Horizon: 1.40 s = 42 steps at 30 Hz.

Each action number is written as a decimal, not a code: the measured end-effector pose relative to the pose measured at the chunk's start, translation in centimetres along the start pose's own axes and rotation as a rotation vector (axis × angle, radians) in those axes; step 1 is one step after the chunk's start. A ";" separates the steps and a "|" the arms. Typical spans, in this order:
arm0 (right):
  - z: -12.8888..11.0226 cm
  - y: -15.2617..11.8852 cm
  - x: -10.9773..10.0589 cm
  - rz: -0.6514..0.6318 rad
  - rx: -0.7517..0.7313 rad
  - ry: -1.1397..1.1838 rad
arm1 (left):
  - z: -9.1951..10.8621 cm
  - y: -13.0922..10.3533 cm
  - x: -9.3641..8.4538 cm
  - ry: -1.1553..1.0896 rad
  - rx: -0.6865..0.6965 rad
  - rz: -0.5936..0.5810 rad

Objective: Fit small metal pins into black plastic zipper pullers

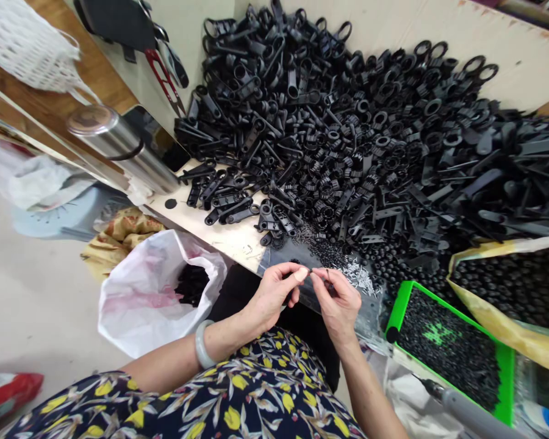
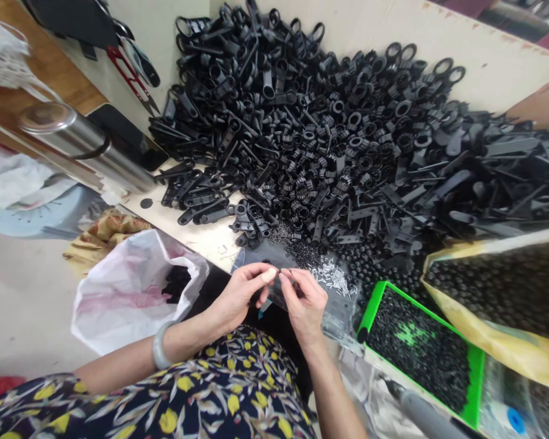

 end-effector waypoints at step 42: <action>-0.5 1.4 -2.5 -0.154 -0.252 -0.146 | -0.6 -1.2 2.4 0.132 -0.130 -0.256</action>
Point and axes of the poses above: each hand's wrist, its own y-axis towards the middle knuckle, its own x-axis out of the palm, z = x × y, the point moved 10 cm from there along y, towards the middle knuckle, and after that the axes turned 8 degrees about -x, right-handed, at the moved point
